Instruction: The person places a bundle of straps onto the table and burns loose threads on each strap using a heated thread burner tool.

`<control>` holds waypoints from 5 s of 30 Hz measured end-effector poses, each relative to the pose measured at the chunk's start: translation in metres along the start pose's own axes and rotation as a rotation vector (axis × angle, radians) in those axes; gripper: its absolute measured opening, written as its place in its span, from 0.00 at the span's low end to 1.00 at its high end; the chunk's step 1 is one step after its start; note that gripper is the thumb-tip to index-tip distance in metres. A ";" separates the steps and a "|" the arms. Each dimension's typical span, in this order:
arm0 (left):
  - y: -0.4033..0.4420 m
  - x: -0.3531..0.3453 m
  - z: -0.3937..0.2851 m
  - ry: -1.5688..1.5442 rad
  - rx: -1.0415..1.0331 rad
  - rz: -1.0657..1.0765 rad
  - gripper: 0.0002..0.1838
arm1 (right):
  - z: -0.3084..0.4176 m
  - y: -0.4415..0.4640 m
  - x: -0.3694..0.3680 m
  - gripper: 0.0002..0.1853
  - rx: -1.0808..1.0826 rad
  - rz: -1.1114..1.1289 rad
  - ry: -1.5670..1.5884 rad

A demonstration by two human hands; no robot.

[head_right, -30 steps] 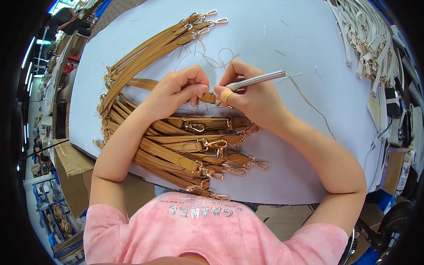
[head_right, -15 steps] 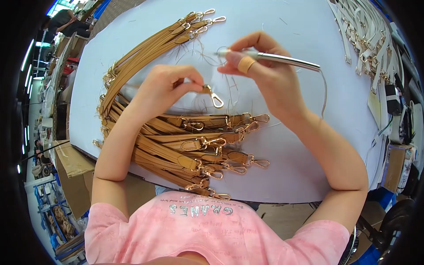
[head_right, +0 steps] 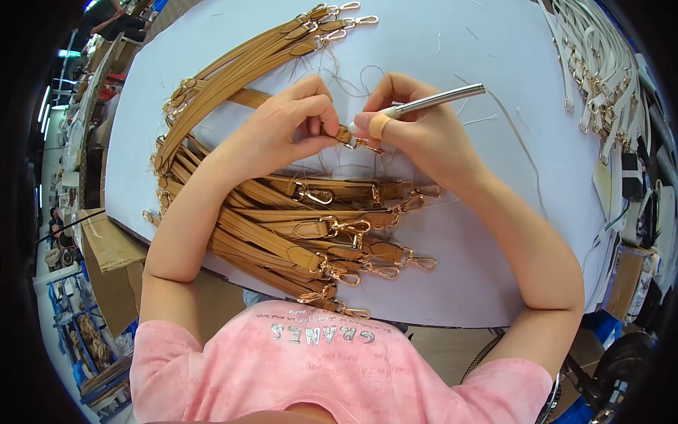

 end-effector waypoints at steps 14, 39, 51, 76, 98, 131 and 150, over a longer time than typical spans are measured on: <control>0.000 0.005 0.002 -0.028 -0.024 -0.013 0.06 | 0.003 -0.002 -0.006 0.09 0.048 0.003 -0.348; 0.003 0.003 0.031 -0.591 0.163 -0.036 0.08 | 0.005 -0.005 0.001 0.09 0.002 -0.103 -0.303; 0.003 0.003 0.033 -0.585 0.169 -0.022 0.09 | 0.003 -0.005 0.001 0.09 0.055 -0.123 -0.229; 0.002 0.012 0.018 -0.107 0.306 0.147 0.09 | 0.043 -0.013 0.013 0.04 0.281 -0.109 0.116; 0.007 0.002 -0.002 -0.010 0.183 -0.053 0.08 | 0.001 -0.007 0.008 0.08 -0.068 0.023 0.035; 0.009 -0.004 0.007 -0.167 0.210 0.026 0.06 | 0.008 -0.007 0.007 0.09 0.050 -0.002 -0.373; 0.011 -0.009 0.014 -0.250 0.273 -0.082 0.07 | 0.003 -0.007 0.013 0.07 0.039 -0.102 -0.205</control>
Point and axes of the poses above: each hand's wrist, its own y-axis towards the middle knuckle, its own x-axis out of the back of the hand, z = x × y, the point moved 9 cm from there along y, towards the middle knuckle, and after that the axes turned 3 degrees about x, right-handed, at the moved point
